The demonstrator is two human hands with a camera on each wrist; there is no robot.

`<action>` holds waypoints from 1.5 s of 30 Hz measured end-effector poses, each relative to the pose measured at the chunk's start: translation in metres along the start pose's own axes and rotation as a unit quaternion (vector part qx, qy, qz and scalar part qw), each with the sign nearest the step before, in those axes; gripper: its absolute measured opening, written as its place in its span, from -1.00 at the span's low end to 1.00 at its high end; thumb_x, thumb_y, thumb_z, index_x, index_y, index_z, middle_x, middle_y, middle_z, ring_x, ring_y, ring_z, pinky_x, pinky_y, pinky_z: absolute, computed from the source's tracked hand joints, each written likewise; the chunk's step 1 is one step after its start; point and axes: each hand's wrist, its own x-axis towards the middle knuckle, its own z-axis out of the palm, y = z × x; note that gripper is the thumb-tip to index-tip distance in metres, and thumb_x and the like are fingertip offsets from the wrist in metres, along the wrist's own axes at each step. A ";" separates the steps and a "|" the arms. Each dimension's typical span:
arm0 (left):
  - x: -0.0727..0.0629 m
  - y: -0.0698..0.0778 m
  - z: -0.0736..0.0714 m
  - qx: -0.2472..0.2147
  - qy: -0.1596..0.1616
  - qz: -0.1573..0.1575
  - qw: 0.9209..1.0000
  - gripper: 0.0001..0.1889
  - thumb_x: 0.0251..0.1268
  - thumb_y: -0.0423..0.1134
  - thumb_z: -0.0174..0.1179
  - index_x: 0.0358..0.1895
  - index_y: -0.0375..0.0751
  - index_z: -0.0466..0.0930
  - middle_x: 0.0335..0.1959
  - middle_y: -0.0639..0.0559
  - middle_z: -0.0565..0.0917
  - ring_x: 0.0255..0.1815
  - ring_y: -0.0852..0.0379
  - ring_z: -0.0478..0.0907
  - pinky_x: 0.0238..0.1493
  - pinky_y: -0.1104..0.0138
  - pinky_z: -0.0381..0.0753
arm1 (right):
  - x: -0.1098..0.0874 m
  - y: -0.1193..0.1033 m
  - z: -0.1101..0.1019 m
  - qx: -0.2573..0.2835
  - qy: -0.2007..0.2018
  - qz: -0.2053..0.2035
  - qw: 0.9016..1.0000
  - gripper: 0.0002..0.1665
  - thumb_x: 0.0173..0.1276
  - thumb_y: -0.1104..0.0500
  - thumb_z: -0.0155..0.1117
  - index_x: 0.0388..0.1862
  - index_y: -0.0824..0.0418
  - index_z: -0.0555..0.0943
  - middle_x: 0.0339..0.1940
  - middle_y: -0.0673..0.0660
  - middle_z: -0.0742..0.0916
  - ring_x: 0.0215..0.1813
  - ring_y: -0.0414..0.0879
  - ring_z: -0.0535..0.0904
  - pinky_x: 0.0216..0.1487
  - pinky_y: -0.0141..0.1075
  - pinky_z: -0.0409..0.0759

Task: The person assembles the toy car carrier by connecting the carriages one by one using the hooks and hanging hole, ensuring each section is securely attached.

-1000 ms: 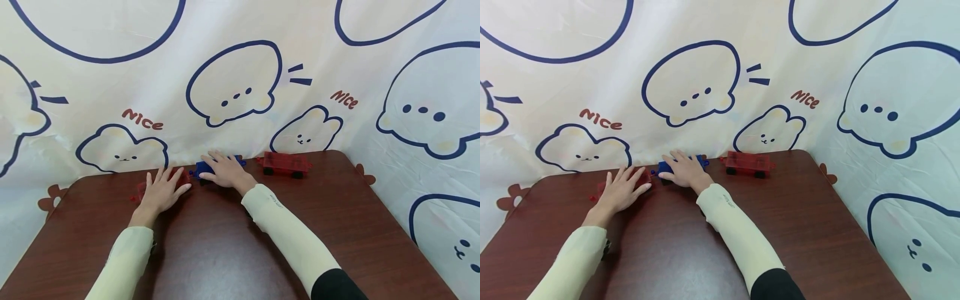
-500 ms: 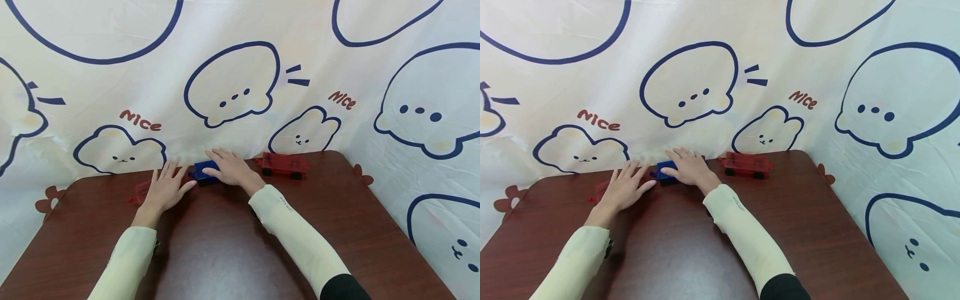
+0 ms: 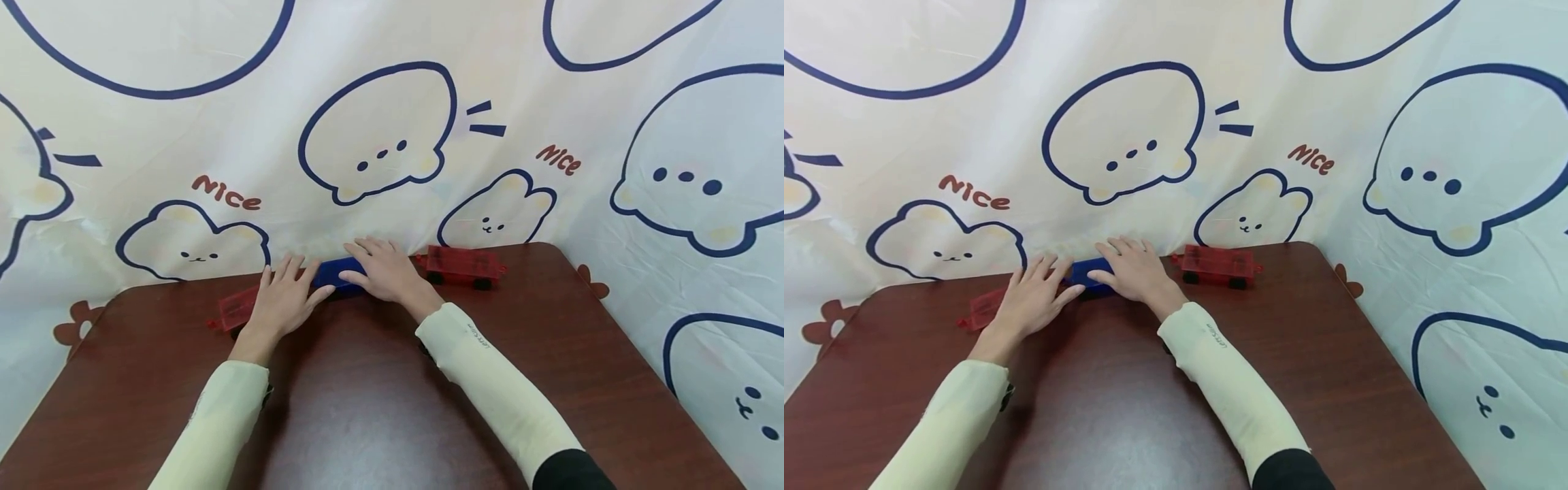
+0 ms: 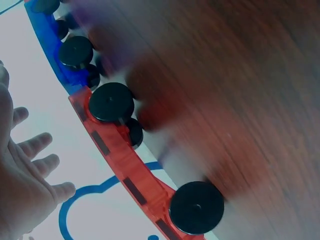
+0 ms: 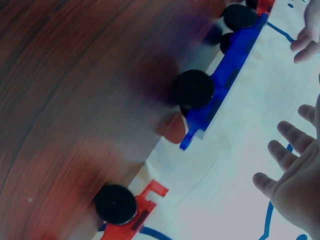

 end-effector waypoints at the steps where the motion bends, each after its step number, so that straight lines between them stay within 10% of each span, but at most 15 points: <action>1: 0.001 0.001 0.000 0.001 0.001 0.001 1.000 -0.24 0.53 0.29 -0.10 0.58 -0.13 0.21 0.56 -0.35 0.17 0.60 -0.35 -0.08 0.47 -0.35 -0.21 | -0.001 0.001 -0.001 -0.013 0.003 0.003 1.000 -0.15 0.55 -0.44 -0.21 0.65 -0.06 0.17 0.61 0.07 0.31 0.60 0.04 0.16 0.55 0.12 0.07; 45: 0.014 0.030 0.011 0.022 -0.034 0.000 0.999 -0.19 0.51 0.38 -0.22 0.62 -0.04 0.14 0.62 -0.25 0.09 0.64 -0.30 -0.18 0.50 -0.29 -0.34 | -0.044 0.063 -0.001 -0.011 0.019 0.084 0.996 -0.13 0.54 -0.42 -0.17 0.66 -0.03 0.14 0.65 0.10 0.22 0.66 0.07 -0.01 0.55 0.25 -0.07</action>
